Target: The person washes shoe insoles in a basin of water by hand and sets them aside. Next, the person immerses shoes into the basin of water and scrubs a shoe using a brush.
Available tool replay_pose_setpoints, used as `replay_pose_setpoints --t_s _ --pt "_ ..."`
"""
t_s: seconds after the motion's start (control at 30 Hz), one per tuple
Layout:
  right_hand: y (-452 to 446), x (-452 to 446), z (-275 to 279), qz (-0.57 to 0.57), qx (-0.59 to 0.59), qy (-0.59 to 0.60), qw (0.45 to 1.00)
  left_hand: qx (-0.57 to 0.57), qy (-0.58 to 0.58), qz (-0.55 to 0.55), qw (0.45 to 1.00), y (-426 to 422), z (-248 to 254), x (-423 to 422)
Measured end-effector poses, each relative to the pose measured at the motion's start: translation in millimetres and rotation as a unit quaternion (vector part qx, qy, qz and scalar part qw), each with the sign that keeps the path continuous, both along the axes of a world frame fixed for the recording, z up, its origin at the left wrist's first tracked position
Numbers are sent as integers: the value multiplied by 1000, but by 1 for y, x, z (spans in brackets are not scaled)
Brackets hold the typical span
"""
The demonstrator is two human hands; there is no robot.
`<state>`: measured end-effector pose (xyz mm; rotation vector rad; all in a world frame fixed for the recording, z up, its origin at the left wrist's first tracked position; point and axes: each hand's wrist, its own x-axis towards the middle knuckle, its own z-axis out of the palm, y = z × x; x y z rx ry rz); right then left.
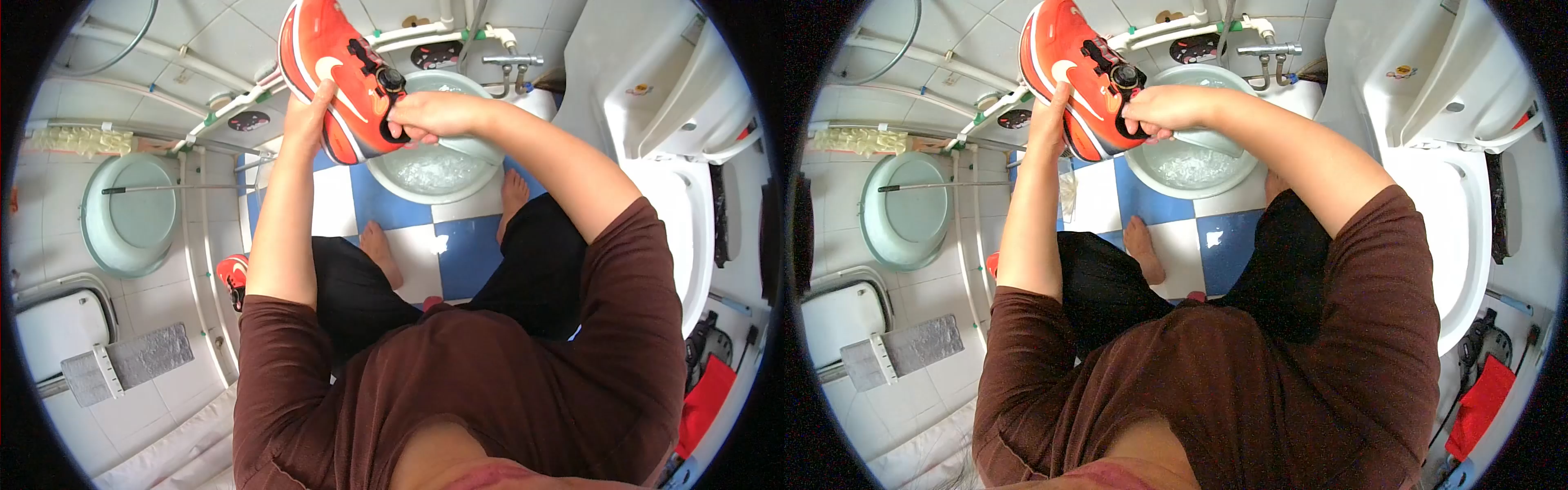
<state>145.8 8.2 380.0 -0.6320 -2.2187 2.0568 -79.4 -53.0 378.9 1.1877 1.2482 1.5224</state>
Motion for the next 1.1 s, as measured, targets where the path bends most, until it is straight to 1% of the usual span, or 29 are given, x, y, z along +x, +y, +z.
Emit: replay_pose_setpoints --t_s 0.03,0.07,0.13,0.17,0.2,0.23,0.27,0.3,0.33,0.37,0.43,0.5,0.53,0.63,0.73,0.77,0.83,0.9,0.97,1.07,1.1 --pt "-2 0 2 25 -3 1 1000 0 -4 -6 1000 0 4 2" --pt "-1 -1 1 31 -54 -7 998 -1 -9 -12 1000 0 7 4" --pt "-1 1 8 70 12 -34 997 3 -6 -6 1000 0 9 0" --pt "-1 2 10 89 44 -46 994 15 18 1 1000 -2 10 -1" --pt "-4 2 10 86 64 -68 992 26 43 7 999 -4 14 0" --pt "-4 1 4 107 139 -90 980 39 68 12 997 -4 19 2" --pt "-6 -2 -9 128 211 -113 963 49 60 23 997 -6 23 5" --pt "-10 -4 -16 149 282 -134 938 26 44 39 998 -9 28 7" --pt "-13 -3 -21 147 317 -99 932 4 29 55 998 -10 32 8" --pt "-15 -3 -25 136 364 -138 911 -19 13 70 997 -12 34 9" --pt "-21 -5 -24 111 455 -213 858 -15 -4 72 997 -12 30 9" --pt "-20 -4 -33 71 493 -217 840 -16 -29 64 997 -12 27 11" --pt "-18 -4 -39 49 511 -218 830 -27 -2 60 998 -11 26 10" --pt "-6 -5 -53 -46 568 -155 807 -25 -81 37 996 -13 31 7" --pt "8 -3 -62 -101 630 -101 763 -80 -173 16 982 -13 26 1" --pt "17 -2 -62 -123 632 -103 758 -96 -199 10 975 -12 21 -1" --pt "31 1 -59 -165 635 -107 747 -92 -258 -11 962 -7 7 0" --pt "29 -1 -60 -167 609 -127 765 -112 -234 11 966 -6 3 1" --pt "26 -4 -62 -157 576 -146 789 -113 -194 4 975 -7 8 1" --pt "27 -10 -66 -162 506 -63 845 -120 -143 -18 982 -11 11 1" --pt "24 -11 -59 -171 470 -66 863 -122 -129 -25 984 -14 13 2"
